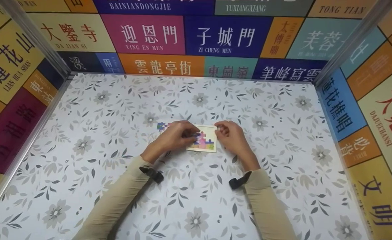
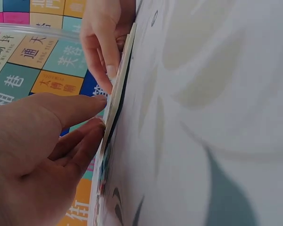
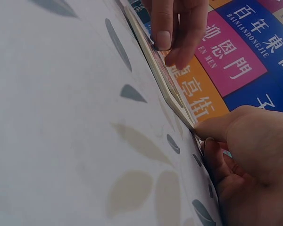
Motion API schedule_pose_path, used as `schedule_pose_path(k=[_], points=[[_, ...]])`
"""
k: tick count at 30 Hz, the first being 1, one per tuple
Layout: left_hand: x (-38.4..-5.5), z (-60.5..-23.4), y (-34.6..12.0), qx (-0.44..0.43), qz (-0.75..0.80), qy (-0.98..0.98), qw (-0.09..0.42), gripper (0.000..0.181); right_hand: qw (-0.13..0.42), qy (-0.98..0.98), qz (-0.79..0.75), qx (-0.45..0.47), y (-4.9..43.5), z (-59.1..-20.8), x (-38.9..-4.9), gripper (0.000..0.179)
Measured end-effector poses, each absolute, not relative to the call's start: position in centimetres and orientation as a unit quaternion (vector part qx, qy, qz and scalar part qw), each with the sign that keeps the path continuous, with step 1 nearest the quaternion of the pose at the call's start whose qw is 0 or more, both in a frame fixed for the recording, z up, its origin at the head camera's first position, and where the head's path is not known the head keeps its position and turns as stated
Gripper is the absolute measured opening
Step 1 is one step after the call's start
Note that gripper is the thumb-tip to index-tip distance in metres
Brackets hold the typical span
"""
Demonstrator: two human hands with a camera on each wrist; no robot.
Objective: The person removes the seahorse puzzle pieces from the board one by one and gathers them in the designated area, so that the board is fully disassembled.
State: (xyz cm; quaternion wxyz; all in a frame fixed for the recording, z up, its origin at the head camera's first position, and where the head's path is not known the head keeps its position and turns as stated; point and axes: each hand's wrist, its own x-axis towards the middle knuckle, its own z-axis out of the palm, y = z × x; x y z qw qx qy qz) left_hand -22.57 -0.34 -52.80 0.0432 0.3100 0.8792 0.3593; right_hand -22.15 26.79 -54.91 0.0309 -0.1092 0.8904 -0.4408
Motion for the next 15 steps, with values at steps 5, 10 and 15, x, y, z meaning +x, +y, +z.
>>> schedule_pose_path(k=[5, 10, 15], points=[[-22.7, -52.8, 0.6, 0.316, 0.36, 0.876, 0.06, 0.026, 0.028, 0.89, -0.441, -0.114, 26.9, -55.1, -22.2, 0.028], [-22.7, -52.9, 1.0, 0.33, 0.352, 0.874, 0.065, 0.026, 0.02, 0.889, -0.441, -0.123, 27.0, -55.2, -22.1, 0.027], [-22.6, -52.9, 1.2, 0.328, 0.348, 0.876, 0.068, 0.026, 0.023, 0.889, -0.441, -0.122, 27.0, -55.1, -22.2, 0.028]])
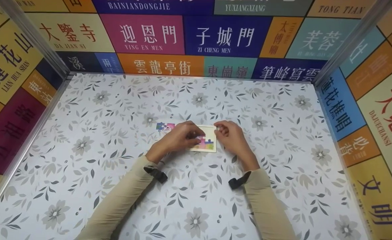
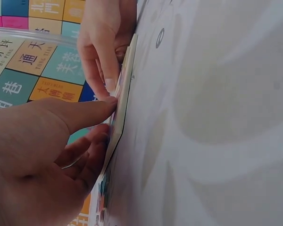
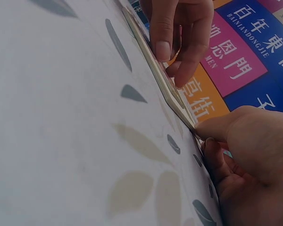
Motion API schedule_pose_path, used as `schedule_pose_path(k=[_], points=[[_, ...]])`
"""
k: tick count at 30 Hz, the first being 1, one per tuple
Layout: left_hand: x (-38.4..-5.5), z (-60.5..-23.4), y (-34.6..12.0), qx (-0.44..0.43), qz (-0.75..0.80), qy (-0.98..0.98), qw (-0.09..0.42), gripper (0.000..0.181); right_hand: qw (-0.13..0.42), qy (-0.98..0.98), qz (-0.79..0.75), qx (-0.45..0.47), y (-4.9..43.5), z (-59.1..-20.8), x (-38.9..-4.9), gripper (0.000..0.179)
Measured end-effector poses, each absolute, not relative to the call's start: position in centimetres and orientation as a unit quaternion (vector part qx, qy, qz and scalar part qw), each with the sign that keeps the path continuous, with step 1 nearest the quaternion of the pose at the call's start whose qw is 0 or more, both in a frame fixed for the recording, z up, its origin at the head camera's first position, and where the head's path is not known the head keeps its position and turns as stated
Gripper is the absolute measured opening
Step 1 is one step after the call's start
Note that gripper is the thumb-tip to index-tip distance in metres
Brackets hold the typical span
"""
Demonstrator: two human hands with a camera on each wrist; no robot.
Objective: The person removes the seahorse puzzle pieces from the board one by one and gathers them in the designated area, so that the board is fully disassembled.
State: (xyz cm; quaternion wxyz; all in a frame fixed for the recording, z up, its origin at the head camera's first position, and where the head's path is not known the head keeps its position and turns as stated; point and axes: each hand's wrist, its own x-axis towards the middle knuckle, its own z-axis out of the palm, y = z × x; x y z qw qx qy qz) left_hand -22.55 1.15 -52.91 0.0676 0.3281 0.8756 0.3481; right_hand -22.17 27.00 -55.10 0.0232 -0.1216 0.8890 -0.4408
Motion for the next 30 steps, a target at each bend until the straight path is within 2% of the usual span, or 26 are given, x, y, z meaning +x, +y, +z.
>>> schedule_pose_path(k=[18, 30], points=[[-22.13, -53.0, 1.42, 0.291, 0.338, 0.891, 0.081, 0.043, 0.029, 0.888, -0.445, -0.117, 26.87, -54.89, -22.13, 0.028], [-22.16, -53.05, 1.25, 0.299, 0.356, 0.882, 0.076, 0.041, 0.031, 0.892, -0.436, -0.116, 26.82, -54.85, -22.08, 0.028]])
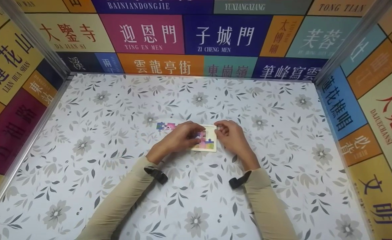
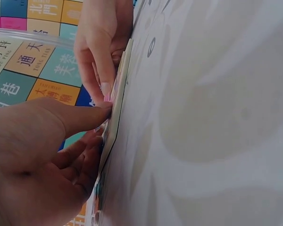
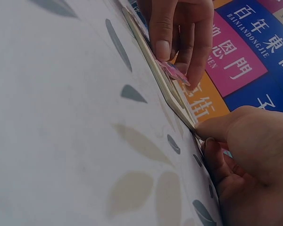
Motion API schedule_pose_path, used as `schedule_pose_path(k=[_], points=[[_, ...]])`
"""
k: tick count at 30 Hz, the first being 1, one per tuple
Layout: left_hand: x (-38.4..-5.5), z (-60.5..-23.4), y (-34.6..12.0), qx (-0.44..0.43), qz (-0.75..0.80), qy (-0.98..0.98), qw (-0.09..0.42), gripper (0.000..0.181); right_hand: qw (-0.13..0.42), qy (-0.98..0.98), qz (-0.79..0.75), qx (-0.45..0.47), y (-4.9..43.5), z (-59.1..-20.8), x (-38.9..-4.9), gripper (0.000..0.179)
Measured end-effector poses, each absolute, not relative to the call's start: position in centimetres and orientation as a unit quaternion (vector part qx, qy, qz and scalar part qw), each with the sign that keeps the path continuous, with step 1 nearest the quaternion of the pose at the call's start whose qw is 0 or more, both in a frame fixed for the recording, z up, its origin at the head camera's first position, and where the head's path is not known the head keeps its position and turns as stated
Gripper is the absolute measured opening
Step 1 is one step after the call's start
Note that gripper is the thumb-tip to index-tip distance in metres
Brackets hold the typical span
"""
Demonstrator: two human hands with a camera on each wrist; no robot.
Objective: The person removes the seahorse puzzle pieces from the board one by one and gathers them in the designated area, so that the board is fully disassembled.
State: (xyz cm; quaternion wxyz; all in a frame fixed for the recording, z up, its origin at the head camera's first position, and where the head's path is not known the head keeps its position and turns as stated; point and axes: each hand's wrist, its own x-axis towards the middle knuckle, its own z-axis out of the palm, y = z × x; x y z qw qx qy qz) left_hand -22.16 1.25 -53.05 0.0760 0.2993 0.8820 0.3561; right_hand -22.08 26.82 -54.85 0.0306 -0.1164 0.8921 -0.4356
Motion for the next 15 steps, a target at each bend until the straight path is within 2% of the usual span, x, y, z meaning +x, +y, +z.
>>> schedule_pose_path(k=[15], points=[[-22.22, -52.68, 0.95, 0.308, 0.333, 0.889, 0.064, 0.043, 0.026, 0.89, -0.44, -0.12, 26.86, -54.87, -22.15, 0.027]])
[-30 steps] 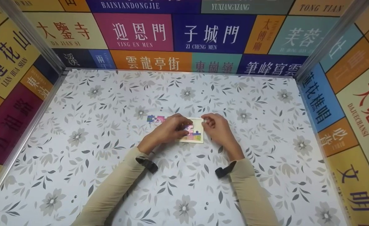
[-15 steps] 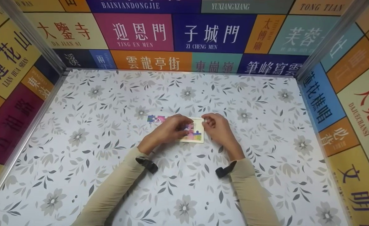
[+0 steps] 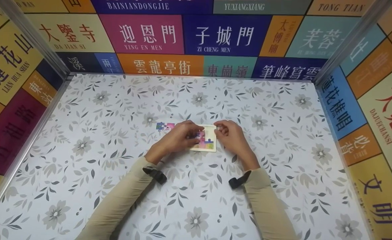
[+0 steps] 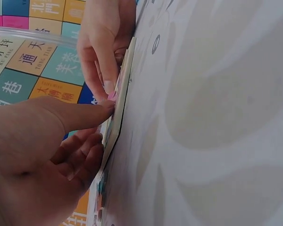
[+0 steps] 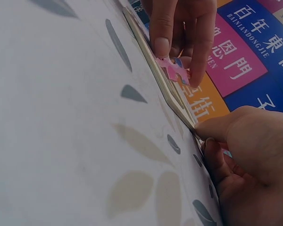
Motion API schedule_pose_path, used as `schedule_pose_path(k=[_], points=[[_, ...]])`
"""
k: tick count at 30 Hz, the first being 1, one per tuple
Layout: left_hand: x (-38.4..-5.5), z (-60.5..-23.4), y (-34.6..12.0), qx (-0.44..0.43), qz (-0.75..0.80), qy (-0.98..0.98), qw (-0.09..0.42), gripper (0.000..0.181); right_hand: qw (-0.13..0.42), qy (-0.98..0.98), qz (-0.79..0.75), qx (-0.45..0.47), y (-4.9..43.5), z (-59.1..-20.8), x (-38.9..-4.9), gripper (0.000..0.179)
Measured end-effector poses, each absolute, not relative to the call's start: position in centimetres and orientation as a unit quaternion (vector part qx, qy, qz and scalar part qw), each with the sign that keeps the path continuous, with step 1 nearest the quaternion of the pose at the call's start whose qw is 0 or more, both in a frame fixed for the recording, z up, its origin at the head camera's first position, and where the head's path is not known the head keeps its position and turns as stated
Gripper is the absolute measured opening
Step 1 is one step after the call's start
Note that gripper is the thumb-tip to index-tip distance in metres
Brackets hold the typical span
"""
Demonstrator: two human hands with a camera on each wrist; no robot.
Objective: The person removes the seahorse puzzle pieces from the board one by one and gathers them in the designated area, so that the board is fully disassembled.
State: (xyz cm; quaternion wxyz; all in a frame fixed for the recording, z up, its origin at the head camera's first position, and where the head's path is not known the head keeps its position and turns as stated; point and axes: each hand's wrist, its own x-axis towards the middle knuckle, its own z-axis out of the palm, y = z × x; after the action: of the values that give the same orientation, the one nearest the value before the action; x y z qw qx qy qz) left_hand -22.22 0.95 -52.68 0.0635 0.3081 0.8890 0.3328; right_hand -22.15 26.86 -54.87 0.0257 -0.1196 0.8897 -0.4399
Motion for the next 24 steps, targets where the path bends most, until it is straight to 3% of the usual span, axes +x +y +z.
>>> schedule_pose_path(k=[24], points=[[-22.3, -51.8, -3.5, 0.281, 0.345, 0.895, -0.018, 0.043, 0.03, 0.893, -0.436, -0.111, 26.8, -55.0, -22.1, 0.028]])
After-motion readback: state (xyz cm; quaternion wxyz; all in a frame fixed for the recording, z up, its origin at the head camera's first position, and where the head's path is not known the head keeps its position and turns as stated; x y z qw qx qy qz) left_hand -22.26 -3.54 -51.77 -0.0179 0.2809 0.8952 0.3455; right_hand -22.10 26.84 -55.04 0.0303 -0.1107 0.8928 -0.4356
